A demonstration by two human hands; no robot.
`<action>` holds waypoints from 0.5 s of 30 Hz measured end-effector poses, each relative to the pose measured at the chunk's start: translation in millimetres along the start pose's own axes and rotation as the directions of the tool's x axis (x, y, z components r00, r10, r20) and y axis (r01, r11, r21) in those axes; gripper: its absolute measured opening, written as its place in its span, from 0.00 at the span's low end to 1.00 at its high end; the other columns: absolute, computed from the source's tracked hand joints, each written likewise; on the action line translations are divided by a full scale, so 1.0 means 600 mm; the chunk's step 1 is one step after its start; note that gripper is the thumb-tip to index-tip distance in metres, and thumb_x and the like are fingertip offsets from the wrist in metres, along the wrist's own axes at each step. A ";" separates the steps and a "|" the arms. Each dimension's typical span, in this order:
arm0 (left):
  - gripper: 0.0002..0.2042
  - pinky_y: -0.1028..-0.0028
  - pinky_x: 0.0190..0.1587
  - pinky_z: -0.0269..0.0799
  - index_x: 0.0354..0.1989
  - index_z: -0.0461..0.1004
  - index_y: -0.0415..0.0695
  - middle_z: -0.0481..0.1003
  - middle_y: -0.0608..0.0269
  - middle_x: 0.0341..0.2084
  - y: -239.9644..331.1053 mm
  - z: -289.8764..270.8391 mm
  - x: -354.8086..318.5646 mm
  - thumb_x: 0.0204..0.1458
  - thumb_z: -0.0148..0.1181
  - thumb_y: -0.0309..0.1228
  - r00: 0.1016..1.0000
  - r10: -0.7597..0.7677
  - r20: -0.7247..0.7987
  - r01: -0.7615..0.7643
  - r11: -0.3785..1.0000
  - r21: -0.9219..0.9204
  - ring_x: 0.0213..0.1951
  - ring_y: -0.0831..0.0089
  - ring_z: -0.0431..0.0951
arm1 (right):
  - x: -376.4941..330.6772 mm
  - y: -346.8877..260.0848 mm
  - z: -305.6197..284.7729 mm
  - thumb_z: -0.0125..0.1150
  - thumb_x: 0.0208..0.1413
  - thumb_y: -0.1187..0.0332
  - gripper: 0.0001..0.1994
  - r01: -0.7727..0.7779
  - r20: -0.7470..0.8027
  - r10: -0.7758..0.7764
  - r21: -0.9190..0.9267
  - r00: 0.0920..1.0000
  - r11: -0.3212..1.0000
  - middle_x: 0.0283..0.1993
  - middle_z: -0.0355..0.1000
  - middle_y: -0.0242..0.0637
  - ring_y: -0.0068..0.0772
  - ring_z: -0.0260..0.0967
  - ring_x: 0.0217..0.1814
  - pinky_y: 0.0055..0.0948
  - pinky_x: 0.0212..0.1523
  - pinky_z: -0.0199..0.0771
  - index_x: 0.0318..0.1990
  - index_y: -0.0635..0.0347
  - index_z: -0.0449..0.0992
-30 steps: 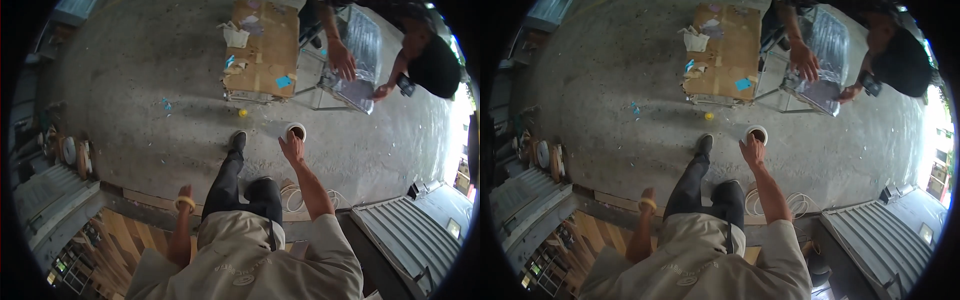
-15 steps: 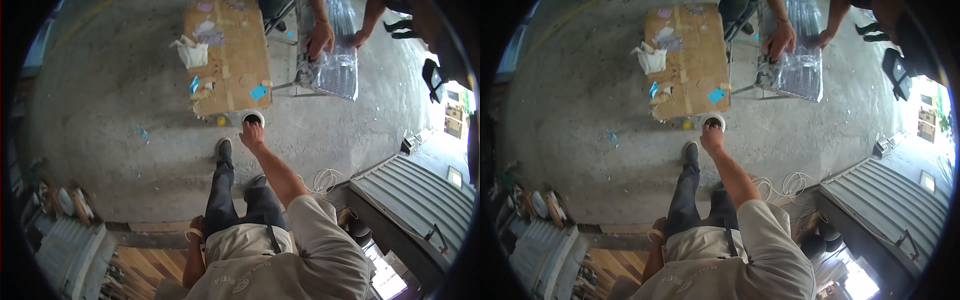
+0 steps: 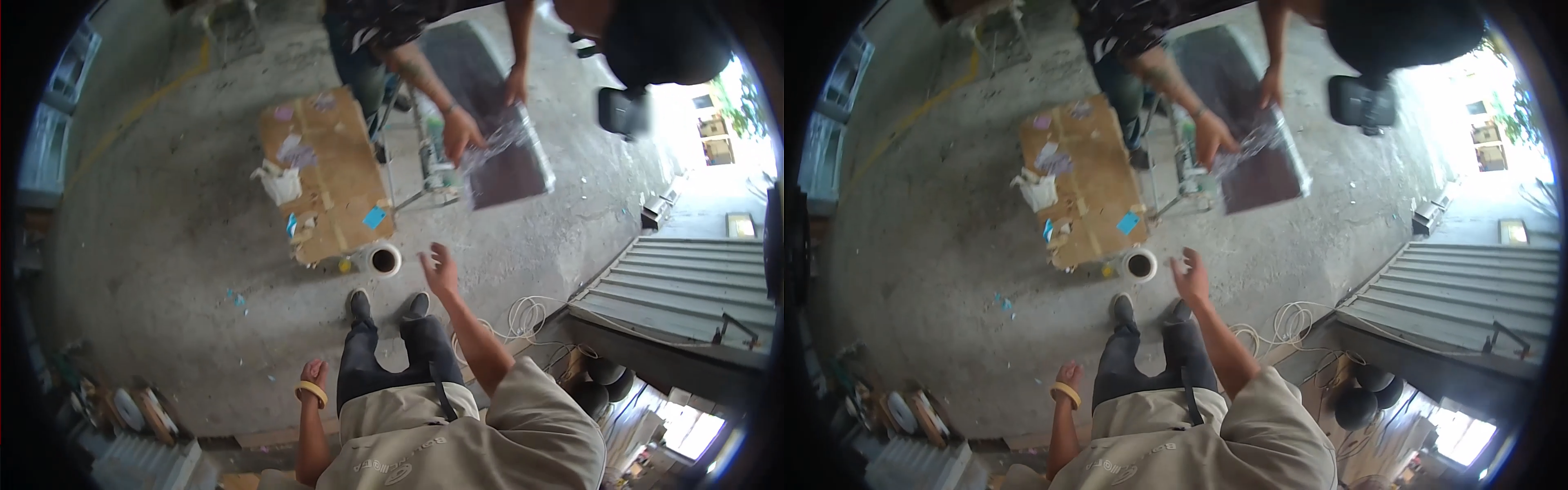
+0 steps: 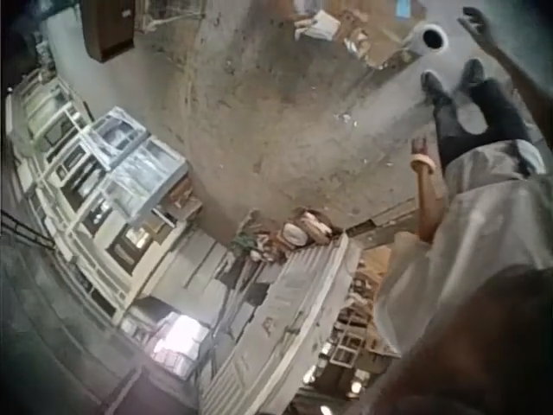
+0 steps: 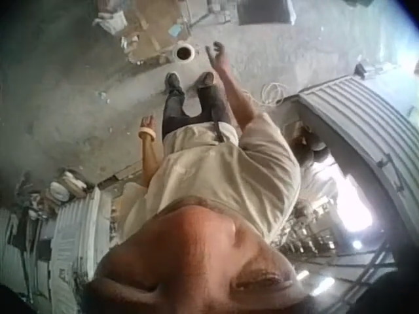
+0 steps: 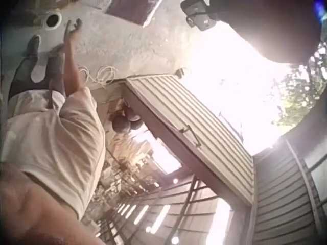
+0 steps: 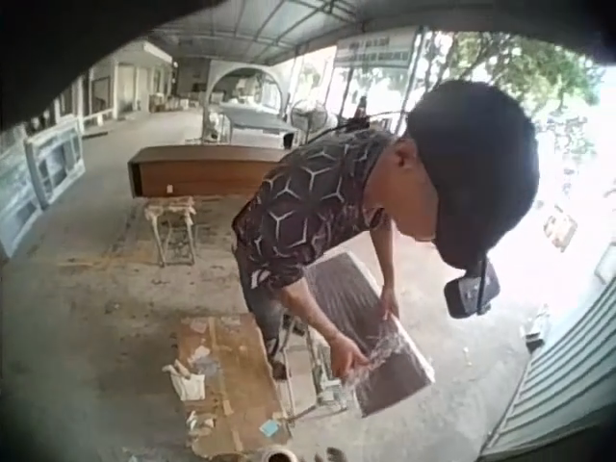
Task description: The person wraps a furniture component in plastic film and then cleans several wooden panels using a cloth and a cleaning solution.
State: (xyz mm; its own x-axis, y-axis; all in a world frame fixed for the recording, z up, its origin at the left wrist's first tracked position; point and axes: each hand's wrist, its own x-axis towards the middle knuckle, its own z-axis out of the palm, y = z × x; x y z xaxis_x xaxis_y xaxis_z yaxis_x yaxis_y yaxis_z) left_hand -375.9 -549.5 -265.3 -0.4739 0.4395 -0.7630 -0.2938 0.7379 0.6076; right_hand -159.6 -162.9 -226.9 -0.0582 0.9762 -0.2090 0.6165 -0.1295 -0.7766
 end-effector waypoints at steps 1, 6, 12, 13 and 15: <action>0.23 0.72 0.50 0.70 0.52 0.66 0.39 0.74 0.54 0.45 0.033 0.014 0.010 0.51 0.64 0.35 0.999 0.030 0.014 -0.030 1.000 0.005 0.47 0.70 0.74 | 0.006 0.008 -0.040 0.59 0.57 0.58 0.20 -0.036 -0.124 0.057 0.165 0.991 0.986 0.46 0.73 0.41 0.33 0.72 0.46 0.29 0.44 0.72 0.50 0.62 0.69; 0.29 0.68 0.56 0.66 0.58 0.60 0.39 0.65 0.45 0.56 0.218 0.116 0.053 0.52 0.63 0.37 0.932 0.241 0.272 -0.228 0.971 -0.078 0.56 0.62 0.69 | 0.006 0.022 -0.219 0.54 0.59 0.53 0.20 -0.169 -0.432 0.415 0.502 0.801 0.848 0.39 0.68 0.36 0.26 0.67 0.37 0.26 0.36 0.69 0.45 0.63 0.67; 0.27 0.67 0.58 0.64 0.60 0.59 0.38 0.66 0.48 0.56 0.322 0.232 0.043 0.53 0.61 0.32 0.905 0.232 0.357 -0.244 0.970 -0.011 0.57 0.65 0.68 | 0.052 0.105 -0.236 0.60 0.52 0.47 0.35 -0.522 -0.198 0.679 0.503 0.707 0.689 0.43 0.67 0.41 0.28 0.66 0.35 0.30 0.33 0.69 0.57 0.67 0.59; 0.28 0.67 0.59 0.64 0.60 0.59 0.38 0.66 0.48 0.56 0.326 0.241 0.032 0.53 0.61 0.32 0.902 0.216 0.373 -0.236 0.972 0.007 0.57 0.64 0.68 | 0.062 0.103 -0.233 0.61 0.50 0.47 0.39 -0.571 -0.110 0.718 0.529 0.687 0.628 0.46 0.66 0.43 0.30 0.67 0.37 0.29 0.33 0.70 0.60 0.67 0.56; 0.29 0.68 0.58 0.65 0.59 0.58 0.37 0.65 0.48 0.57 0.342 0.260 0.005 0.52 0.62 0.34 0.897 0.174 0.407 -0.213 0.976 0.053 0.57 0.63 0.68 | 0.084 0.130 -0.226 0.63 0.48 0.46 0.43 -0.613 -0.011 0.748 0.565 0.664 0.552 0.49 0.65 0.46 0.32 0.67 0.39 0.29 0.34 0.71 0.63 0.68 0.52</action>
State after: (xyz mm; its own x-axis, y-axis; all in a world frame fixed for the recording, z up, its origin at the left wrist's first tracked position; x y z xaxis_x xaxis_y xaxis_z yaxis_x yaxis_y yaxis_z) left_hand -307.9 -316.7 -177.1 -0.1378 0.7309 -0.6684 -0.1413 0.6534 0.7437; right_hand -7.8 -100.4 -217.2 0.4311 0.5531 -0.7129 -0.0673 -0.7682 -0.6367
